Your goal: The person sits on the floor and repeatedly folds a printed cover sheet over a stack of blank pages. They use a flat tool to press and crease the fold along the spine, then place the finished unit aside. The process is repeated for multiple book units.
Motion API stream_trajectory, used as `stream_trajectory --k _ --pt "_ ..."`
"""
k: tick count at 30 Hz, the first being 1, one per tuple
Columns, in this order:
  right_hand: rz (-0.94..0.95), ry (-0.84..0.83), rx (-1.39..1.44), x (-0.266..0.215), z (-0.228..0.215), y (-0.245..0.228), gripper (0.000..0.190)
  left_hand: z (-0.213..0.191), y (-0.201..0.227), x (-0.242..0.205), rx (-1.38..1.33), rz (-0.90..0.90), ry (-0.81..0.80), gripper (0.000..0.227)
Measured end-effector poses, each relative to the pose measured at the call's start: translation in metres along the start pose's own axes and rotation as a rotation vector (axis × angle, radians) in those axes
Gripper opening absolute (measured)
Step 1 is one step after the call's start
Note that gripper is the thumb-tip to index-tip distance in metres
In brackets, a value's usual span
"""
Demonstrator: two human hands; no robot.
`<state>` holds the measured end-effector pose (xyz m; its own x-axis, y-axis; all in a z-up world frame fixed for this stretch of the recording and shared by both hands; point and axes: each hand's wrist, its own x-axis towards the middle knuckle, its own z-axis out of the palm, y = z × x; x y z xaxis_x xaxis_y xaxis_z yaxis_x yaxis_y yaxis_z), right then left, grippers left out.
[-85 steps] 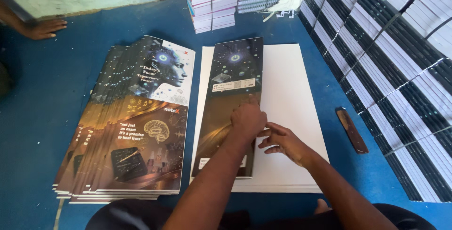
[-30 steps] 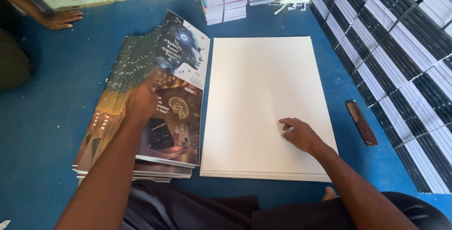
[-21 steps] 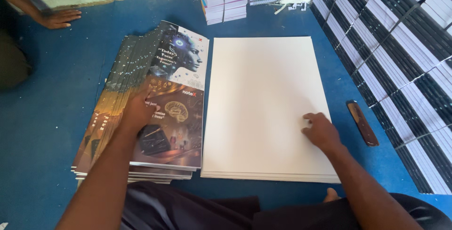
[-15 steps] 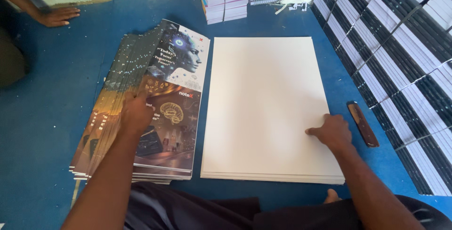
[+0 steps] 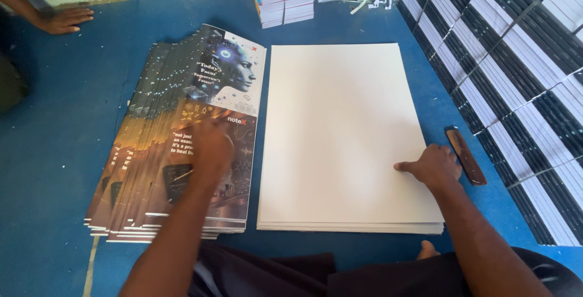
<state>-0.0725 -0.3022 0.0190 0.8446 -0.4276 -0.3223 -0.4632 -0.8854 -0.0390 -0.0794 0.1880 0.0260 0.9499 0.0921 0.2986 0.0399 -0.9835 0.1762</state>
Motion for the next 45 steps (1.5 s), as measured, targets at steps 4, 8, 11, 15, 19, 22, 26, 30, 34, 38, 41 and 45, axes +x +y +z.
stream_trajectory --k 4,8,11,15,19,22,26,30,34,38,41,45 --pt "-0.022 0.052 0.124 0.006 -0.003 0.007 0.113 0.017 0.028 -0.014 -0.365 -0.275 -0.334 0.033" --pt "-0.062 0.036 0.478 0.012 -0.011 0.017 0.073 0.04 0.037 -0.032 -0.536 -0.251 -0.259 0.036" --pt "-0.034 -0.062 0.809 0.01 -0.021 0.015 0.052 0.054 0.03 -0.038 -0.551 -0.247 -0.223 0.037" --pt "0.024 -0.06 0.857 -0.002 -0.038 0.009 0.054 0.062 0.023 -0.042 -0.617 -0.253 -0.146 0.04" --pt "0.026 -0.118 0.876 -0.006 -0.049 0.006 0.061 0.065 0.025 -0.043 -0.697 -0.336 -0.188 0.044" --pt "0.118 -0.205 0.958 -0.002 -0.051 0.006 0.062 0.066 0.029 -0.041 -0.812 -0.374 -0.175 0.047" --pt "0.164 -0.301 1.147 0.0 -0.052 0.008 0.062 0.061 0.035 -0.039 -1.106 -0.545 -0.238 0.053" --pt "0.11 -0.227 1.042 -0.004 -0.053 0.004 0.057 0.054 0.038 -0.04 -1.297 -0.605 -0.306 0.059" --pt "0.072 -0.148 0.938 -0.004 -0.052 0.004 0.052 0.052 0.041 -0.039 -1.223 -0.616 -0.371 0.063" --pt "-0.001 -0.073 0.966 0.006 -0.042 0.018 0.047 0.061 0.048 -0.037 -1.217 -0.534 -0.44 0.061" --pt "-0.116 0.0 0.944 0.013 -0.038 0.032 0.036 0.066 0.052 -0.039 -1.15 -0.488 -0.467 0.058" --pt "-0.144 0.074 0.954 0.01 -0.044 0.037 0.029 0.067 0.057 -0.037 -0.99 -0.373 -0.435 0.055"
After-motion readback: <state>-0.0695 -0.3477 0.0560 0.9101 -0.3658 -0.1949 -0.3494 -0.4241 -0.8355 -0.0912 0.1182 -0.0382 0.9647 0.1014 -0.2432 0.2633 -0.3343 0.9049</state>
